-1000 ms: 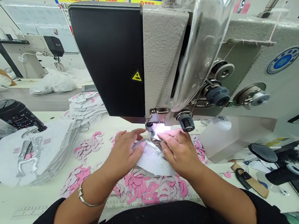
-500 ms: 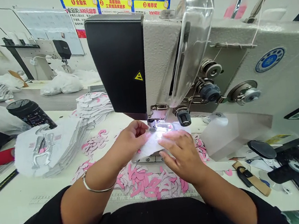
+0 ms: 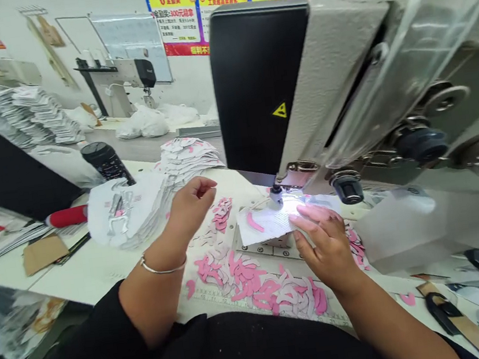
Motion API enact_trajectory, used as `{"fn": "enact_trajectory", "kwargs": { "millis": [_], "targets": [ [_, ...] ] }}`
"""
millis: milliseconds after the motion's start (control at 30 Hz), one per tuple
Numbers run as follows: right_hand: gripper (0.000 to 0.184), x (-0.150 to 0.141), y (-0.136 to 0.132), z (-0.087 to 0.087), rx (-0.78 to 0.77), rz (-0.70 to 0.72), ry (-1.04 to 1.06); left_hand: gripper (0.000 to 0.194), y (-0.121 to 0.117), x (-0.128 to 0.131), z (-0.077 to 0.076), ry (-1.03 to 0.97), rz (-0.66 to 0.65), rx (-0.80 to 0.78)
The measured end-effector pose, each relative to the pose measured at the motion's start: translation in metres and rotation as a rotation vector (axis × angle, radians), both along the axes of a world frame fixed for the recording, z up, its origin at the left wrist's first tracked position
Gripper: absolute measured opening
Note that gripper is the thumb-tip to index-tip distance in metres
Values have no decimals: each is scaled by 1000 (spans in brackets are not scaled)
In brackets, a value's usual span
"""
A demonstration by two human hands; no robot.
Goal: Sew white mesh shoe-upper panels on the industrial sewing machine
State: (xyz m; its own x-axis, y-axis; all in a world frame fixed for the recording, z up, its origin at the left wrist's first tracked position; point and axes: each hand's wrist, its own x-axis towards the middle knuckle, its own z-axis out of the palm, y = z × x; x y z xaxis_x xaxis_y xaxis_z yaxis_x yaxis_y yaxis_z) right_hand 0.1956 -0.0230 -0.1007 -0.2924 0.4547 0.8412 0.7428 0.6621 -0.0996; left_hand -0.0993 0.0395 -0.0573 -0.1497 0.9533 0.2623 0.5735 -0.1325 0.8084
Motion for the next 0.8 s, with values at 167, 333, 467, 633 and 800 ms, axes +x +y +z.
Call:
{"fn": "enact_trajectory", "kwargs": {
  "millis": [167,333,467,633,800],
  "targets": [
    [41,0,4,-7,20,11,14,17,12,-72,-28,409,162,-356],
    [44,-2,5,-7,42,24,46,10,13,-68,-57,468,-10,-432],
    [45,-2,5,-7,36,28,53,12,18,-52,-73,480,-116,-452],
    [45,-2,4,-8,32,25,48,12,26,-49,-87,461,-130,-486],
    [46,-2,3,-7,0,20,57,14,23,-55,-82,371,-147,-481]
  ]
}}
